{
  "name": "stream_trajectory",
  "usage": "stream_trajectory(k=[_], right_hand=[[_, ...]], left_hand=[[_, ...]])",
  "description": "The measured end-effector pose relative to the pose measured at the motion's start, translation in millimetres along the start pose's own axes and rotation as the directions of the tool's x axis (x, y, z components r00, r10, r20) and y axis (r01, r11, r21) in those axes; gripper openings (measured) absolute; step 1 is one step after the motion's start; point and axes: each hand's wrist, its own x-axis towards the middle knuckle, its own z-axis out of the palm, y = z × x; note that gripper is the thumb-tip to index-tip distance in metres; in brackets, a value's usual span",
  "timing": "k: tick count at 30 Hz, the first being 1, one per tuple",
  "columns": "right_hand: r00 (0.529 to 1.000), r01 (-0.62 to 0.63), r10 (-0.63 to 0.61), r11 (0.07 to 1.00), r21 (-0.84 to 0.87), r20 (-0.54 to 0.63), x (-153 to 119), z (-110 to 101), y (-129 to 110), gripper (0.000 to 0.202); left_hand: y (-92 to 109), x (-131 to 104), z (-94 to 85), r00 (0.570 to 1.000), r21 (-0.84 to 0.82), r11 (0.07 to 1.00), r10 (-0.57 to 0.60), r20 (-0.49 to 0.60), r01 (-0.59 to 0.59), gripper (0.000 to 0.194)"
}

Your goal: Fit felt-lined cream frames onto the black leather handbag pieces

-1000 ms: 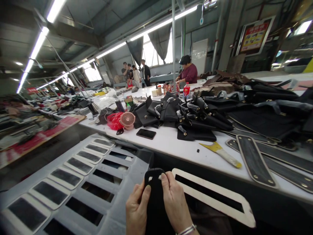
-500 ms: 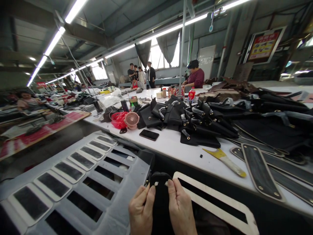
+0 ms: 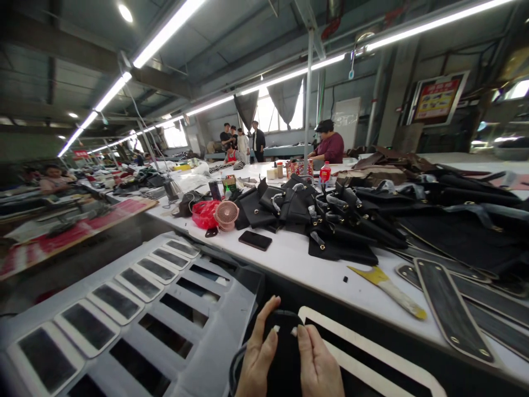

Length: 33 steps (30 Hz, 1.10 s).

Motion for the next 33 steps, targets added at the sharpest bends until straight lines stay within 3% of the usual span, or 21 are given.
stream_trajectory(k=[3,6,9,11,16,23,26,30,33], right_hand=[[0.997,0.037,-0.029,0.993,-0.115,0.073,4,-12,-4,0.043],[0.988,0.148,-0.153,0.952,-0.266,0.0,8,-23,-18,0.038],[0.926,0.356,-0.378,0.864,-0.357,0.01,11,-24,-36,0.035],[0.896,0.432,-0.44,0.827,-0.359,0.064,12,-20,-43,0.031],[0.896,0.436,-0.441,0.85,-0.295,0.054,11,-13,-42,0.022],[0.895,0.445,-0.434,0.873,-0.199,0.099,12,-15,-48,0.012],[0.844,0.533,-0.517,0.838,-0.119,0.141,7,-21,-53,0.014],[0.733,0.666,-0.638,0.744,-0.056,0.236,-2,-33,-56,0.017],[0.707,0.682,-0.649,0.731,-0.027,0.282,-1,-38,-56,0.018]], left_hand=[[7,2,-5.0,0.985,-0.006,1.0,0.027,0.171,-0.026,0.051],[14,-1,-7.0,0.972,-0.009,1.0,-0.003,0.234,0.005,0.054],[15,-4,-5.8,0.967,0.013,1.0,0.016,0.255,-0.02,0.056],[12,-5,-5.1,0.965,0.018,0.999,0.036,0.261,-0.042,0.057],[5,-6,-6.4,0.967,0.072,0.995,0.049,0.249,-0.069,0.064],[14,-5,-5.4,0.964,0.112,0.99,0.059,0.261,-0.091,0.06],[18,-6,-5.6,0.963,0.159,0.98,0.073,0.261,-0.118,0.06],[22,-8,-6.8,0.958,0.226,0.967,0.049,0.282,-0.116,0.06],[21,-10,-5.7,0.955,0.234,0.965,0.044,0.294,-0.117,0.061]])
